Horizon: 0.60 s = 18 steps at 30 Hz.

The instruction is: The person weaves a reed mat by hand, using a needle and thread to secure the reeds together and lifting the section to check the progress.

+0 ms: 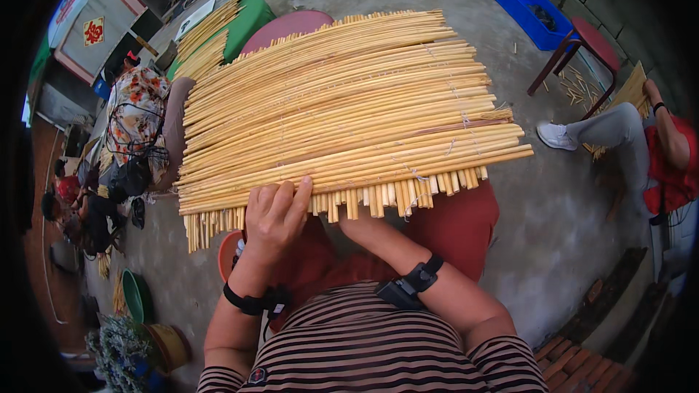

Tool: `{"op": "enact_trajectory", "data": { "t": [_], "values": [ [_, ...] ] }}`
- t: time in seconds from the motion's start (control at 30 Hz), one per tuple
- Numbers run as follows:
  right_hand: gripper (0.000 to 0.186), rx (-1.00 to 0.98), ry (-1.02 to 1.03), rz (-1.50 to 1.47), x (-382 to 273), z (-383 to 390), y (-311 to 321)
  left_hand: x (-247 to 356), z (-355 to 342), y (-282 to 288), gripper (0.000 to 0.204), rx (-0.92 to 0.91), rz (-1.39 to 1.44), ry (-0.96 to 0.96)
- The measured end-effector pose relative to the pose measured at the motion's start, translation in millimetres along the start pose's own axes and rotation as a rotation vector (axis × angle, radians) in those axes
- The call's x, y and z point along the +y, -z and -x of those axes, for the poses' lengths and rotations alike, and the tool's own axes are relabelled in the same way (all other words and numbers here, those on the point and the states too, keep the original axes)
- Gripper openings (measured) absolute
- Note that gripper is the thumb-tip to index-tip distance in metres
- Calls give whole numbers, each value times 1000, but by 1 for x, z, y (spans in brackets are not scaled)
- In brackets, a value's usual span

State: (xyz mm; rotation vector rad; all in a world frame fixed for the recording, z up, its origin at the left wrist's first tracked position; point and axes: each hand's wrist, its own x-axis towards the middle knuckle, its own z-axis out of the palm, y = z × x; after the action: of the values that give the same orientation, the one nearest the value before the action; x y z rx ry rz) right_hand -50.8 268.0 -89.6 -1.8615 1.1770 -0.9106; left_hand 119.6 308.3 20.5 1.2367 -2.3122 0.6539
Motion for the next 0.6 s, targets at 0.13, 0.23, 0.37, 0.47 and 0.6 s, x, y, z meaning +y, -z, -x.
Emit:
{"op": "enact_trajectory", "data": {
  "t": [0.13,0.23,0.37,0.47,0.6],
  "values": [
    [45,-6,141,17,19,13,-8,0,25,-16,49,39,63,81],
    [46,-22,127,59,20,10,-5,4,34,-27,48,92,73,115],
    [47,-68,86,83,18,14,7,5,35,-31,42,64,131,214],
    [47,-110,49,95,14,21,17,4,38,-32,38,22,173,238],
    [48,-142,14,96,14,28,22,3,38,-30,35,-11,197,248]
  ]
}}
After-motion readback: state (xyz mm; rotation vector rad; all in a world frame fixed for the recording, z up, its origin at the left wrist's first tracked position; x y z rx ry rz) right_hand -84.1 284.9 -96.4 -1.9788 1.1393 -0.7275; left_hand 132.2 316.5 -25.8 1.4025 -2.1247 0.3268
